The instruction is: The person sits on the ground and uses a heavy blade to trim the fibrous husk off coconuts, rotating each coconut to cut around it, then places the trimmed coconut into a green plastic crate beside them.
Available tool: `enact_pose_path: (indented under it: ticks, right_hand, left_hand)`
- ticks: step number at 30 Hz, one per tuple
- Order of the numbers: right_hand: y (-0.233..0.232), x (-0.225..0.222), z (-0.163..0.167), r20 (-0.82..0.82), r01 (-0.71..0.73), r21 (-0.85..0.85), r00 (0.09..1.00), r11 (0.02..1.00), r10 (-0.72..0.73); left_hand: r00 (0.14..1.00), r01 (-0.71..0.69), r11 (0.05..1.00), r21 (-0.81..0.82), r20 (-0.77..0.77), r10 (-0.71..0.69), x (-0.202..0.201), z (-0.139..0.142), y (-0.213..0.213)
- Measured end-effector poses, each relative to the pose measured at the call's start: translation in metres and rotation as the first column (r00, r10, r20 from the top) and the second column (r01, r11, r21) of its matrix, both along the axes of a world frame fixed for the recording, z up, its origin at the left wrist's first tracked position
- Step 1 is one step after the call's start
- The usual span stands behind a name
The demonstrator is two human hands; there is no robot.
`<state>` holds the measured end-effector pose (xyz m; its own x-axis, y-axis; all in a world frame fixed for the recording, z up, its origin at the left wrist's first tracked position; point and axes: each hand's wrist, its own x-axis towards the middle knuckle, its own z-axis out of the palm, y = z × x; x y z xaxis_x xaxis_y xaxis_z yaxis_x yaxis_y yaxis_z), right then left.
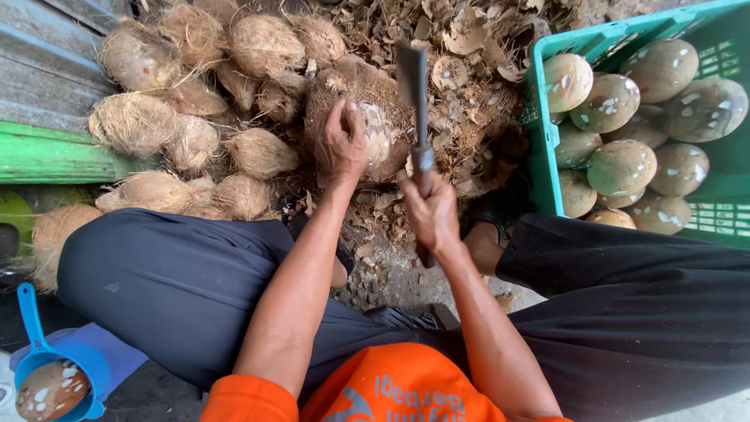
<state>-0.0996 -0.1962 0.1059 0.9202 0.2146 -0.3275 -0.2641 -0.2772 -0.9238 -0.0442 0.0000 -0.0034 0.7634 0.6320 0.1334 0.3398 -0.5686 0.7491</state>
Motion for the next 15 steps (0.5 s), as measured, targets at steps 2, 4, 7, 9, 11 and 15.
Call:
enact_pose_path:
  ticks: [2, 4, 7, 9, 11, 15]
  right_hand:
    - [0.003, 0.001, -0.003, -0.076, -0.110, -0.147, 0.992, 0.983, 0.100]
    - [0.003, 0.002, -0.004, -0.063, -0.139, -0.158, 0.989, 0.978, 0.130]
    - [0.002, 0.001, -0.002, 0.047, -0.036, 0.092, 0.998, 0.995, 0.032]
    - [0.004, 0.000, 0.000, -0.007, 0.087, 0.322, 0.996, 0.943, -0.089]
    - [0.009, 0.000, 0.001, 0.022, 0.082, 0.243, 0.996, 0.967, -0.090]
    - [0.011, 0.004, 0.005, -0.215, -0.120, -0.085, 0.971, 0.989, 0.099]
  left_hand:
    - [0.998, 0.029, 1.000, 0.011, 0.064, -0.029, 0.005, -0.002, -0.001]
    - [1.000, 0.022, 1.000, 0.007, 0.018, -0.022, 0.008, 0.000, -0.001]
    - [0.992, -0.032, 0.999, -0.037, -0.126, 0.028, 0.013, 0.001, 0.002]
    - [0.991, -0.052, 0.992, -0.113, -0.131, 0.037, 0.015, 0.003, 0.004]
    - [0.989, -0.046, 0.983, -0.179, -0.150, 0.019, 0.016, 0.006, 0.003]
    - [0.996, -0.028, 0.958, -0.287, -0.090, 0.002, 0.020, 0.011, -0.005]
